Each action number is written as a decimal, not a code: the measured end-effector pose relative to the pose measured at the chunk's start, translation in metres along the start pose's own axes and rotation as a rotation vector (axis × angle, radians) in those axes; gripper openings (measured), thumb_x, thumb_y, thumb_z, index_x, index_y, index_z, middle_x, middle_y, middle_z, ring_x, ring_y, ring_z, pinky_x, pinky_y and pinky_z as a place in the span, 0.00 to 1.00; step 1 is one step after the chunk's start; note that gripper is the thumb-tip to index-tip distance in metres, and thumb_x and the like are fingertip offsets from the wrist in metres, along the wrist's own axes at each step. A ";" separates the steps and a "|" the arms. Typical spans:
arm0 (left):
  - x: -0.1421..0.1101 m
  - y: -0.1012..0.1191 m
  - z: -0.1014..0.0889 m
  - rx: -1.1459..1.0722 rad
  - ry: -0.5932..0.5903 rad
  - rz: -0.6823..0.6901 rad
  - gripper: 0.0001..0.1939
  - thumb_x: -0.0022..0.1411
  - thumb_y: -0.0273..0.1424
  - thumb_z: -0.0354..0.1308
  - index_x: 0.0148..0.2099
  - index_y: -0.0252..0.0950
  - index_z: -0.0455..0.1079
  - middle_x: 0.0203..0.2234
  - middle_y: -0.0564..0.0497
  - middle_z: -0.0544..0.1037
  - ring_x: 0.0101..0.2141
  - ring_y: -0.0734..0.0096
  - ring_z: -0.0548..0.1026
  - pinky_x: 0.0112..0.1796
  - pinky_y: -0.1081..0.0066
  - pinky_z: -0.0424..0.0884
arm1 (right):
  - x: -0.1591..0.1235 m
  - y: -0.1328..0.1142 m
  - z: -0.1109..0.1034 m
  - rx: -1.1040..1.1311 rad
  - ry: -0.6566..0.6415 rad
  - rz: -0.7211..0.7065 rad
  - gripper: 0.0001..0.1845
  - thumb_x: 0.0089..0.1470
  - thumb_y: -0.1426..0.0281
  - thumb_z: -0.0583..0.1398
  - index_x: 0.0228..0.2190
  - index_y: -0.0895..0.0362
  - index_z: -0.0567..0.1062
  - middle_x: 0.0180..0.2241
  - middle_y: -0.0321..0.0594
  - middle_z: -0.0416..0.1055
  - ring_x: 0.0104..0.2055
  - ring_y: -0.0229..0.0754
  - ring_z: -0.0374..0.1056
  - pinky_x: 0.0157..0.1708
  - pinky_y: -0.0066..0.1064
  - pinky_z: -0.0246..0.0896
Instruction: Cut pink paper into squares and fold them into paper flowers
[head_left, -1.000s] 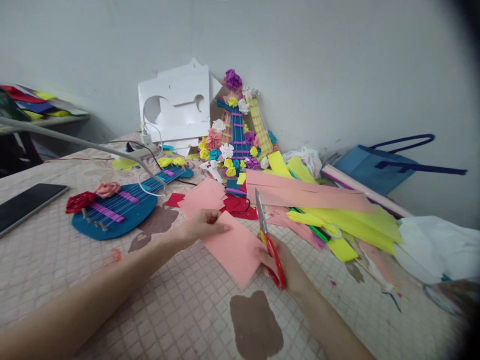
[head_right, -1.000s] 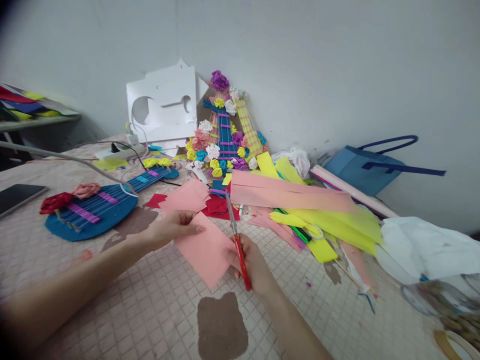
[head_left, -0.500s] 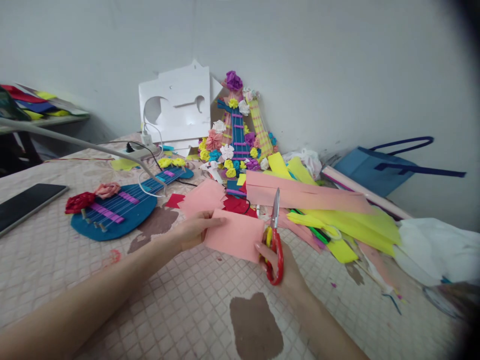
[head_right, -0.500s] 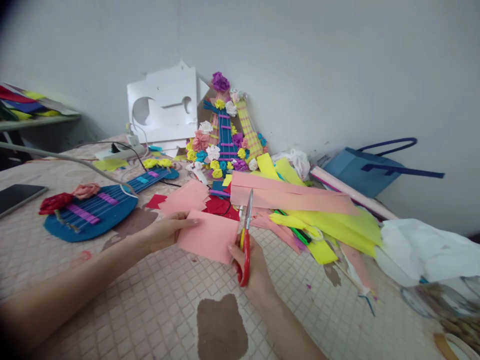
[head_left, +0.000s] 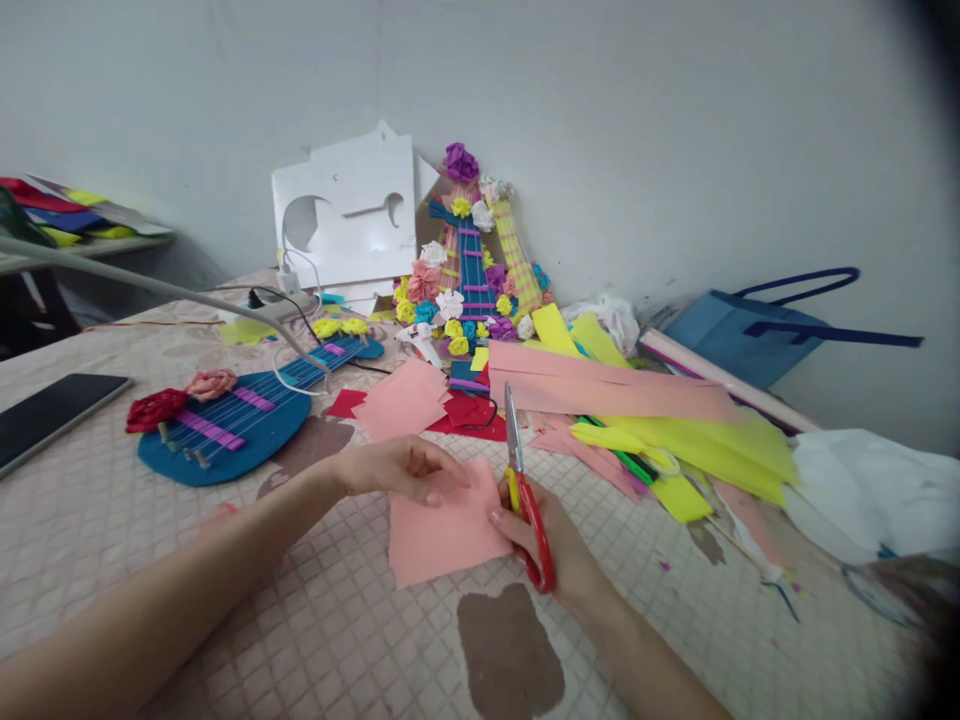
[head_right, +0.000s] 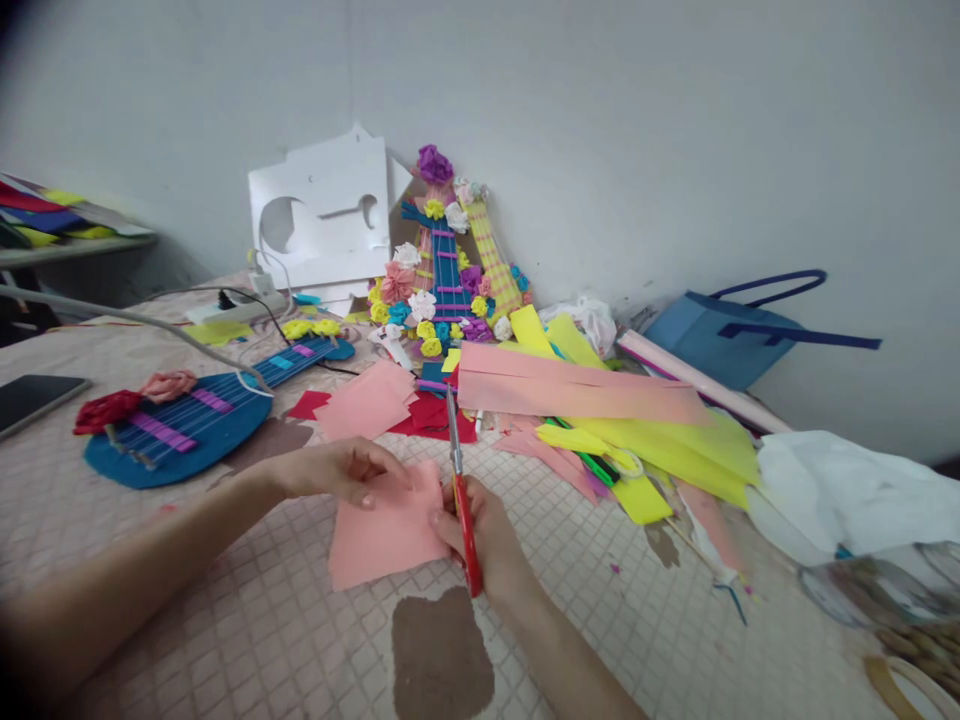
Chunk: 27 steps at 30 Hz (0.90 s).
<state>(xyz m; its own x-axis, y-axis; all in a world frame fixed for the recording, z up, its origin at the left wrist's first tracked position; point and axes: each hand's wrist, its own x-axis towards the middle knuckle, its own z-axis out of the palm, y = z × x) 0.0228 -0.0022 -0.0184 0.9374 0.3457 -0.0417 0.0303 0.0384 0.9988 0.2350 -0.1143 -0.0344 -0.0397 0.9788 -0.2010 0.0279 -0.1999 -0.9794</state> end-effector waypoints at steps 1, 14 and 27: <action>0.002 -0.002 0.001 -0.013 0.004 -0.016 0.21 0.48 0.35 0.69 0.45 0.36 0.75 0.43 0.46 0.77 0.44 0.65 0.73 0.44 0.71 0.69 | -0.001 0.000 0.000 0.005 -0.003 0.000 0.19 0.41 0.59 0.65 0.27 0.56 0.63 0.16 0.23 0.56 0.12 0.26 0.49 0.11 0.20 0.44; 0.003 0.000 0.003 0.118 0.066 0.049 0.22 0.53 0.32 0.65 0.51 0.38 0.72 0.52 0.45 0.72 0.54 0.61 0.67 0.51 0.69 0.65 | -0.002 -0.004 0.002 0.059 -0.027 -0.028 0.19 0.41 0.62 0.67 0.30 0.56 0.64 0.18 0.29 0.66 0.14 0.28 0.55 0.13 0.20 0.45; 0.002 -0.009 -0.005 0.002 0.019 -0.014 0.22 0.47 0.32 0.69 0.47 0.39 0.75 0.49 0.46 0.74 0.51 0.61 0.69 0.45 0.71 0.70 | 0.001 0.005 -0.006 0.111 0.066 -0.074 0.18 0.43 0.63 0.66 0.31 0.56 0.65 0.22 0.28 0.62 0.18 0.28 0.56 0.14 0.19 0.48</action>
<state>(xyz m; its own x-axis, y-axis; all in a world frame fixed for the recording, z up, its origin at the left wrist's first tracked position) 0.0230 0.0026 -0.0272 0.9300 0.3634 -0.0559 0.0438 0.0413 0.9982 0.2415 -0.1143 -0.0396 0.0285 0.9911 -0.1302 -0.0834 -0.1274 -0.9883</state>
